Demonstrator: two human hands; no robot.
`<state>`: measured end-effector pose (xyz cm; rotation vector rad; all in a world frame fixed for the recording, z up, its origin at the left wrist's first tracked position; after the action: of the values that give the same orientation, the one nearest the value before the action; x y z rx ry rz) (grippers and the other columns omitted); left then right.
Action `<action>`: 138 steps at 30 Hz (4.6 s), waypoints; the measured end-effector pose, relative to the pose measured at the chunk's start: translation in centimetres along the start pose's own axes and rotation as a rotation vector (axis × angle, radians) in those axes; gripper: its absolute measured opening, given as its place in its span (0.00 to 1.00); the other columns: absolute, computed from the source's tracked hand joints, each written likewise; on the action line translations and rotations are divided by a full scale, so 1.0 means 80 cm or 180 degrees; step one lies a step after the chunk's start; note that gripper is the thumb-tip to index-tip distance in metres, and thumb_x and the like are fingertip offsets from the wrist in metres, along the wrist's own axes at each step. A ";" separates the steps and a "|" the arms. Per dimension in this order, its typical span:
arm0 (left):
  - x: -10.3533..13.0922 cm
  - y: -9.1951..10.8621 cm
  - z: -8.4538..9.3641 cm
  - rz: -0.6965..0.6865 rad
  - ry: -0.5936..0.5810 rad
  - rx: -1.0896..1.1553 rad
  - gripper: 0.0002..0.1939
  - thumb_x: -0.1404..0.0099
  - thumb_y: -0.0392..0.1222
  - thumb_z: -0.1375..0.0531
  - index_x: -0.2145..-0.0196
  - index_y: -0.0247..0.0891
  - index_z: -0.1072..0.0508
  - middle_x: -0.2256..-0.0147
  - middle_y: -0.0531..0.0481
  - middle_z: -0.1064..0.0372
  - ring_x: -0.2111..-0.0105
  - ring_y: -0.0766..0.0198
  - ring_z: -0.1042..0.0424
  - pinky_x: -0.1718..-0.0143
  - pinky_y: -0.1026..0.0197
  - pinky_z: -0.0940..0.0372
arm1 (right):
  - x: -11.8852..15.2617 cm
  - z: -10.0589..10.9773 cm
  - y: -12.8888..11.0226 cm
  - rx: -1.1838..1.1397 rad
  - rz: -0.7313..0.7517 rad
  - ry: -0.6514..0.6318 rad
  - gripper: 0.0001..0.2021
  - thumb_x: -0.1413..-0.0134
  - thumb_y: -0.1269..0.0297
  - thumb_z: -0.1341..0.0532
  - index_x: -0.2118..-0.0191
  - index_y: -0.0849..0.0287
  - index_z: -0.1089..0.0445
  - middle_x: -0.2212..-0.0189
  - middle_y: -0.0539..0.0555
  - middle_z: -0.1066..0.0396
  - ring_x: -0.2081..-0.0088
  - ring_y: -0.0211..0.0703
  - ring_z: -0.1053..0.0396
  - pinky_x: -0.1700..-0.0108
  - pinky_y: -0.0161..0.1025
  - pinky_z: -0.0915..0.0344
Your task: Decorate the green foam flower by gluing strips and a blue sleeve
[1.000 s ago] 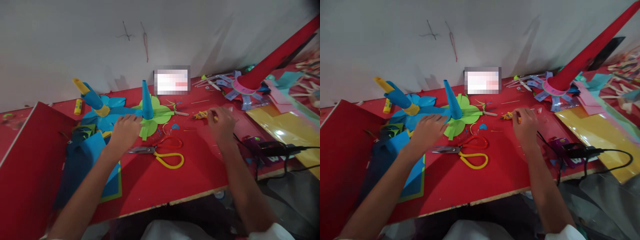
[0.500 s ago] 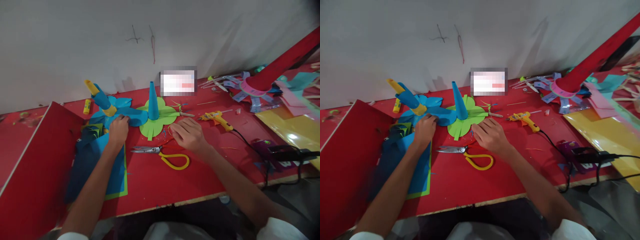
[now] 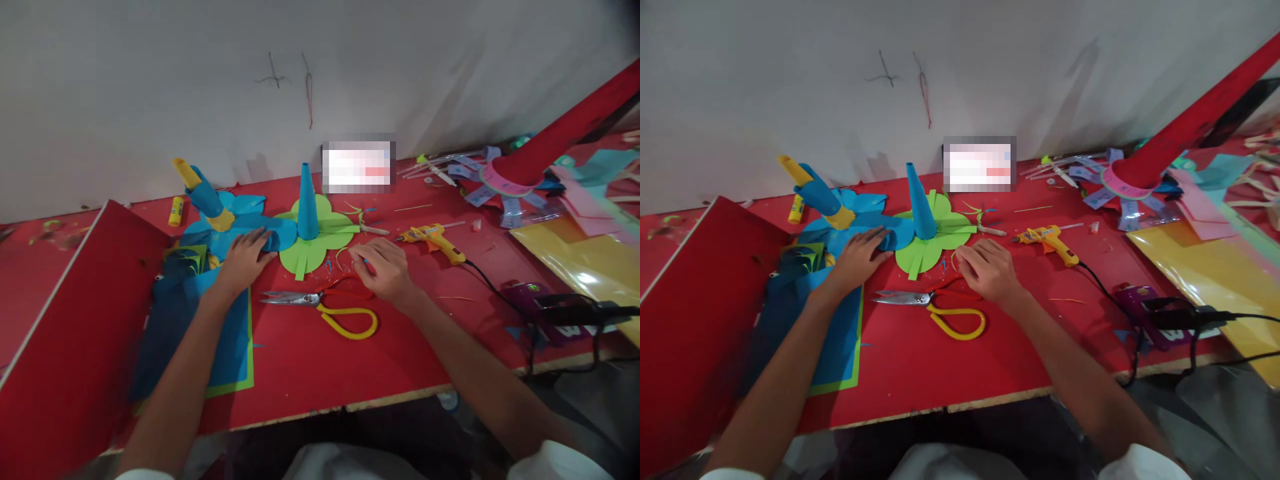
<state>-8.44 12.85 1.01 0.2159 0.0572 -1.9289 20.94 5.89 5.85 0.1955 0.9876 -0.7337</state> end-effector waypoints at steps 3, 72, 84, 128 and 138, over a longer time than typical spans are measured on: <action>-0.003 0.006 -0.004 -0.0143 0.0037 -0.0285 0.22 0.24 0.49 0.47 0.40 0.37 0.29 0.43 0.37 0.26 0.42 0.45 0.29 0.38 0.44 0.41 | 0.001 0.003 -0.006 -0.0072 0.0010 -0.0013 0.08 0.36 0.74 0.41 0.58 0.54 0.27 0.70 0.52 0.23 0.69 0.44 0.29 0.62 0.42 0.32; -0.028 0.176 0.099 -0.0277 0.0375 0.3282 0.10 0.30 0.48 0.37 0.65 0.40 0.28 0.67 0.52 0.29 0.65 0.64 0.30 0.62 0.62 0.33 | 0.005 0.023 0.010 -0.0391 -0.1170 0.0609 0.26 0.35 0.76 0.46 0.42 0.38 0.23 0.66 0.53 0.34 0.62 0.46 0.31 0.56 0.47 0.27; -0.027 0.148 0.088 0.0407 0.1027 0.3793 0.17 0.35 0.45 0.32 0.51 0.43 0.30 0.59 0.50 0.28 0.59 0.64 0.27 0.60 0.63 0.30 | 0.004 0.018 0.002 -0.1115 -0.1531 0.0645 0.21 0.32 0.65 0.41 0.36 0.48 0.35 0.52 0.57 0.26 0.57 0.48 0.26 0.57 0.46 0.25; -0.017 0.179 0.088 -0.0107 0.1152 0.3007 0.15 0.29 0.45 0.36 0.47 0.44 0.28 0.65 0.54 0.31 0.65 0.65 0.32 0.62 0.62 0.33 | 0.007 0.002 0.017 -0.1768 -0.2179 0.0584 0.06 0.36 0.60 0.34 0.56 0.52 0.25 0.58 0.52 0.23 0.54 0.45 0.25 0.53 0.43 0.27; -0.016 0.176 0.082 -0.0004 0.1167 0.3100 0.16 0.30 0.47 0.35 0.47 0.45 0.28 0.67 0.55 0.32 0.66 0.65 0.32 0.61 0.61 0.34 | 0.007 0.000 0.014 -0.1809 -0.2188 0.0511 0.06 0.36 0.58 0.35 0.57 0.52 0.25 0.58 0.52 0.23 0.55 0.44 0.25 0.54 0.42 0.27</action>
<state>4.28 8.04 8.60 1.2056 -0.6488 -1.7539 21.88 6.49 5.25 -0.6191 1.3960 -1.0284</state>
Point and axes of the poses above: each hand's wrist, its own x-axis away from the middle knuckle, its own z-axis out of the back of the hand, y = z × x, the point moved 7 cm from there along -x, towards the middle knuckle
